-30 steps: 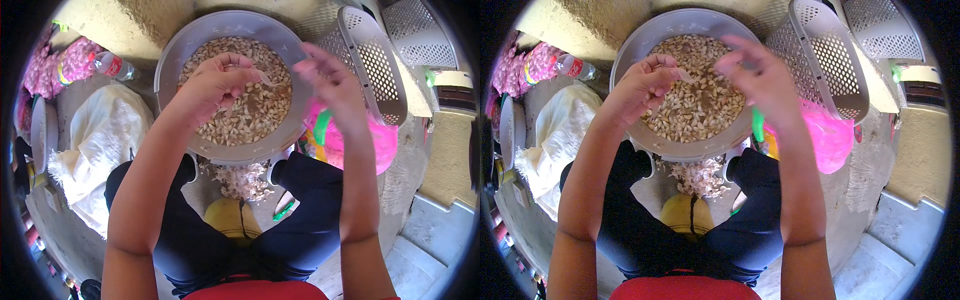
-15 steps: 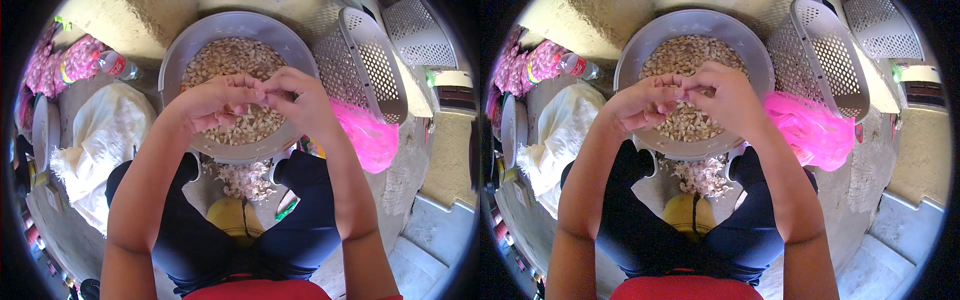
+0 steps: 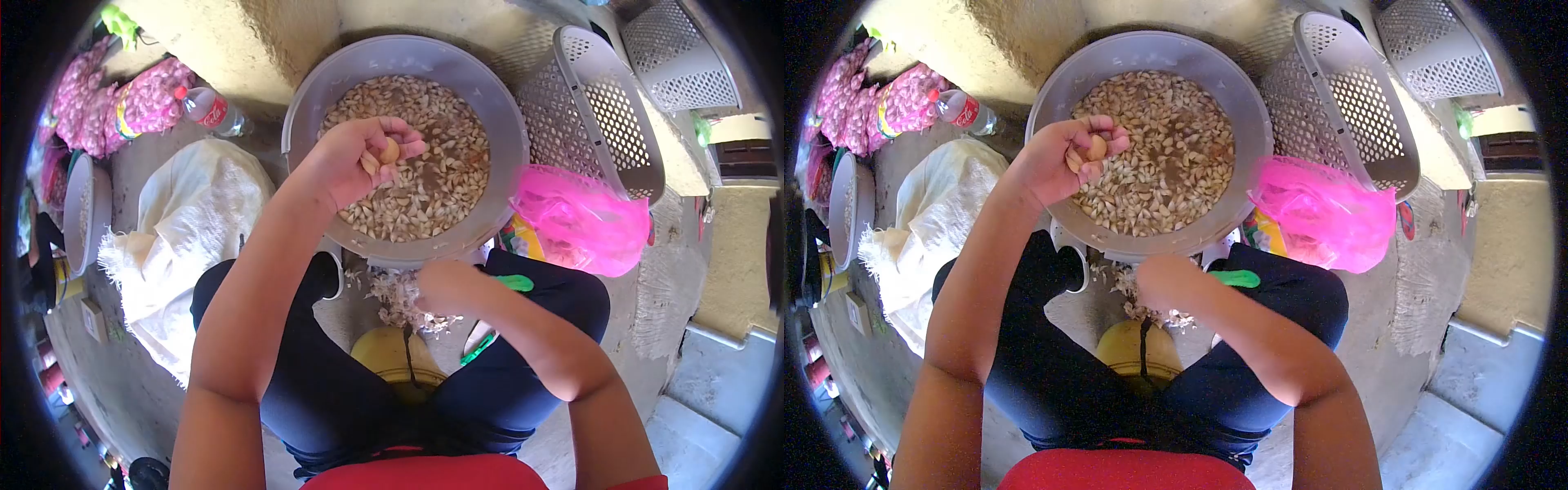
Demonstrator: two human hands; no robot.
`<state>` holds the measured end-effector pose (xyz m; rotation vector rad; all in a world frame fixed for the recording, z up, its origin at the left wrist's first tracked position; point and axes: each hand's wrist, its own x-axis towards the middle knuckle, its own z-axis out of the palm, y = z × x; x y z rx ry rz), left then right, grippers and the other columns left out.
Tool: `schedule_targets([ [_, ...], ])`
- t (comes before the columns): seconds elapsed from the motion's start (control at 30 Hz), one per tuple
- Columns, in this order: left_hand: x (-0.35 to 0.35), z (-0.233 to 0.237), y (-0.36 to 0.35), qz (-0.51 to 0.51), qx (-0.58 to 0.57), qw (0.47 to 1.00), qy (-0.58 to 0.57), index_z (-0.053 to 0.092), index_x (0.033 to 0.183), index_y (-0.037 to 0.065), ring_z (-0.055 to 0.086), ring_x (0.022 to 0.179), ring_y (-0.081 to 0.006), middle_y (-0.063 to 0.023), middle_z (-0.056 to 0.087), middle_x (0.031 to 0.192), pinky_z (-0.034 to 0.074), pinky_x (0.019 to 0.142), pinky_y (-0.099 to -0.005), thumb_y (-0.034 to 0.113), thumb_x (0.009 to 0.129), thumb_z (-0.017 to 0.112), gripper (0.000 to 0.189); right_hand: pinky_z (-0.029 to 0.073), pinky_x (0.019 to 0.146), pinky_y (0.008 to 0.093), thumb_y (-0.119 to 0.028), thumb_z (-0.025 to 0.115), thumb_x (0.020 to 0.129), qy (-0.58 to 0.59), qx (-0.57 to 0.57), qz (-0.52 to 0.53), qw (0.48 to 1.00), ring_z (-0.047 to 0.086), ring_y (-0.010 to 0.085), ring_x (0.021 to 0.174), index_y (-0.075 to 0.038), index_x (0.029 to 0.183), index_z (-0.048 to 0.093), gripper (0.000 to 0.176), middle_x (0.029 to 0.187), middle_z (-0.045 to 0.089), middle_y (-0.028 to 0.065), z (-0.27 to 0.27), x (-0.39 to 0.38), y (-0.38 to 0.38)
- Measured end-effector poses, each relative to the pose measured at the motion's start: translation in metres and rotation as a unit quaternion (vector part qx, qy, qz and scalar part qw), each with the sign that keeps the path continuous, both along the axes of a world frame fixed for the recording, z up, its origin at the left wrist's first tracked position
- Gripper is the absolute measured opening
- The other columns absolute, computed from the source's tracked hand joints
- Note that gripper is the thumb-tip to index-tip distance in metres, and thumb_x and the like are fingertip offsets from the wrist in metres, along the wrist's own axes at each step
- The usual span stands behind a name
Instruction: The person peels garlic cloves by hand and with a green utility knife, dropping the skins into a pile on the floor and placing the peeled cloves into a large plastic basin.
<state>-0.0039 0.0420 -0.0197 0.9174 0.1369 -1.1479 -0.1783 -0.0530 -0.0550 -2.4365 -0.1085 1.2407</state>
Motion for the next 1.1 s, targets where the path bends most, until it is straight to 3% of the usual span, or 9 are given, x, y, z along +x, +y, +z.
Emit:
schedule_targets([
  [0.2,-0.012,0.013,0.003,-0.037,-0.043,0.997,-0.048,0.047,0.099,0.001,0.056,0.084,-0.0108,-0.018,0.053,0.106,0.035,0.039,-0.0131,0.009,0.079,0.052,0.021,0.049,0.066,0.039,-0.015,0.056,0.068,0.056,-0.004,0.013,0.998,0.061,0.0301,0.076,-0.001,0.079,0.064,0.02,0.08,0.061,0.018,-0.028,-0.018,0.03],
  [0.33,-0.017,0.011,0.01,-0.051,-0.043,0.995,-0.068,0.049,0.093,0.003,0.055,0.083,-0.0064,-0.0123,0.057,0.097,0.031,0.041,-0.0127,0.008,0.081,0.052,0.014,0.049,0.069,0.0382,-0.011,0.053,0.07,-0.034,-0.054,-0.045,0.997,0.06,0.0307,0.083,-0.001,0.086,0.063,0.021,0.091,0.06,0.018,-0.064,-0.034,0.035],
  [0.43,-0.025,0.007,0.018,-0.057,-0.082,0.991,-0.086,0.05,0.089,0.003,0.055,0.088,-0.0082,-0.0178,0.055,0.102,0.034,0.039,-0.0107,0.011,0.079,0.057,0.014,0.049,0.071,0.0382,-0.009,0.051,0.071,-0.022,-0.065,-0.08,0.994,0.059,0.0311,0.086,0.0,0.087,0.063,0.022,0.094,0.06,0.0183,-0.061,-0.037,0.039],
  [0.63,-0.051,-0.002,0.03,-0.016,-0.092,0.988,-0.125,0.051,0.088,0.006,0.056,0.088,-0.0103,-0.0063,0.057,0.08,0.034,0.039,-0.0115,0.01,0.08,0.057,0.01,0.047,0.073,0.0398,-0.009,0.05,0.072,-0.071,-0.035,-0.152,0.985,0.058,0.0323,0.086,0.003,0.08,0.06,0.018,0.09,0.059,0.0211,-0.105,-0.062,0.05],
  [0.7,-0.073,0.006,0.035,0.006,-0.027,0.992,-0.121,0.052,0.087,0.007,0.056,0.081,-0.0087,-0.0037,0.056,0.076,0.033,0.038,-0.0124,0.011,0.08,0.058,0.01,0.047,0.072,0.0398,-0.009,0.05,0.071,-0.126,-0.014,-0.169,0.977,0.058,0.0325,0.084,0.002,0.077,0.06,0.015,0.089,0.059,0.0213,-0.105,-0.069,0.052],
  [0.8,-0.105,0.004,0.047,0.013,0.042,0.986,-0.158,0.052,0.086,0.008,0.055,0.069,-0.0059,-0.0011,0.055,0.073,0.03,0.037,-0.0135,0.012,0.078,0.06,0.012,0.047,0.067,0.0391,-0.009,0.052,0.071,-0.249,0.018,-0.277,0.928,0.059,0.0332,0.077,0.0,0.076,0.058,0.013,0.085,0.06,0.0193,-0.09,-0.07,0.051],
  [0.97,-0.148,-0.004,0.06,0.067,0.068,0.968,-0.233,0.051,0.087,0.007,0.042,0.049,-0.0024,-0.0012,0.055,0.073,0.026,0.036,-0.0149,0.015,0.077,0.062,0.017,0.046,0.059,0.0343,-0.018,0.059,0.075,-0.369,0.16,-0.486,0.776,0.06,0.0255,0.064,-0.001,0.083,0.059,0.019,0.072,0.062,0.0124,-0.012,-0.059,0.033],
  [1.07,-0.171,-0.002,0.069,0.085,0.092,0.962,-0.241,0.051,0.086,0.007,0.039,0.045,-0.0023,-0.0023,0.054,0.072,0.025,0.036,-0.0153,0.014,0.077,0.062,0.016,0.046,0.06,0.0293,-0.019,0.061,0.076,-0.23,0.341,-0.608,0.679,0.058,0.0164,0.064,-0.002,0.082,0.061,0.018,0.071,0.062,0.0067,0.033,-0.076,0.036],
  [1.1,-0.178,-0.002,0.071,0.097,0.088,0.963,-0.234,0.051,0.086,0.007,0.038,0.044,-0.0023,-0.0025,0.054,0.072,0.025,0.036,-0.0155,0.014,0.077,0.062,0.016,0.045,0.062,0.0284,-0.018,0.061,0.075,-0.258,0.352,-0.59,0.68,0.057,0.0149,0.065,-0.002,0.082,0.061,0.017,0.071,0.062,0.0057,0.036,-0.081,0.039],
])
